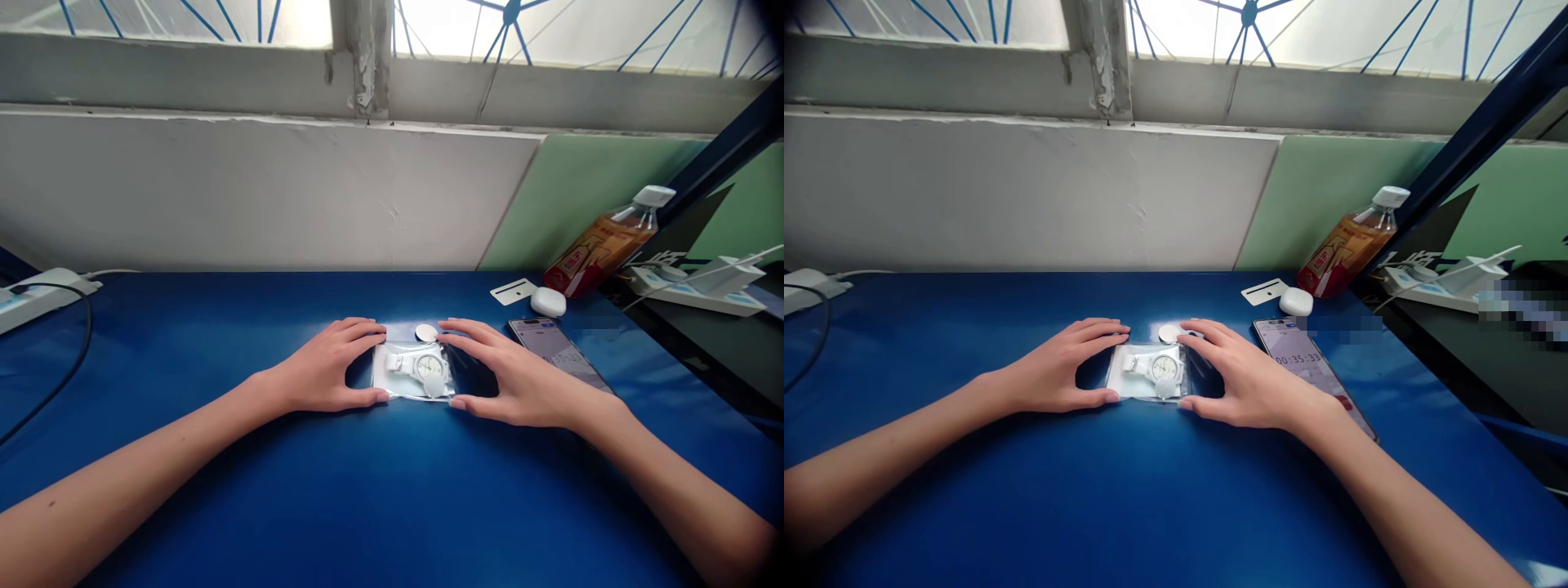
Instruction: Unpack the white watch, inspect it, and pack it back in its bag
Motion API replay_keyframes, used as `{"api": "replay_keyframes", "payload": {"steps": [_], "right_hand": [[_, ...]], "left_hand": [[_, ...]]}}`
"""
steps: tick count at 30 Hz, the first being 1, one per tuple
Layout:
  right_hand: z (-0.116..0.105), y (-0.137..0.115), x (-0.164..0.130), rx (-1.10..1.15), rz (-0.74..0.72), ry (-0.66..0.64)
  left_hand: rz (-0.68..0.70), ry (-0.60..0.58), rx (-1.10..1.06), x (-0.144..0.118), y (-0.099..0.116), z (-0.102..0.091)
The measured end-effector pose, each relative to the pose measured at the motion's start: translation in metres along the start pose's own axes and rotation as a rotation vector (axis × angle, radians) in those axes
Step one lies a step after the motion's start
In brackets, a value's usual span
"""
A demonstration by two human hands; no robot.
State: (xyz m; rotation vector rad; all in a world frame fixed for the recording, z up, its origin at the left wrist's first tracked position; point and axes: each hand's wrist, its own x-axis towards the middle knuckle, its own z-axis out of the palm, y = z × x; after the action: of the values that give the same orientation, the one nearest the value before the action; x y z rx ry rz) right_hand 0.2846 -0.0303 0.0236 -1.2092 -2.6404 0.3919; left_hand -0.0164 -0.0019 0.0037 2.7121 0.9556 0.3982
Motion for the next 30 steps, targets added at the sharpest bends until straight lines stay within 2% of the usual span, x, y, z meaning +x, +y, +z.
{"api": "replay_keyframes", "payload": {"steps": [4,19,30], "right_hand": [[-0.0005,-0.0014,-0.0002,-0.013,0.005,0.005],[0.001,0.0003,0.0,-0.015,0.009,0.01],[0.0012,0.0012,0.0022,0.002,-0.092,0.035]], "left_hand": [[0.035,0.023,-0.033,-0.0003,-0.0027,-0.0007],[0.035,0.012,-0.018,-0.0006,0.0018,-0.0011],[0.044,-0.021,0.038,-0.0021,0.001,-0.001]]}}
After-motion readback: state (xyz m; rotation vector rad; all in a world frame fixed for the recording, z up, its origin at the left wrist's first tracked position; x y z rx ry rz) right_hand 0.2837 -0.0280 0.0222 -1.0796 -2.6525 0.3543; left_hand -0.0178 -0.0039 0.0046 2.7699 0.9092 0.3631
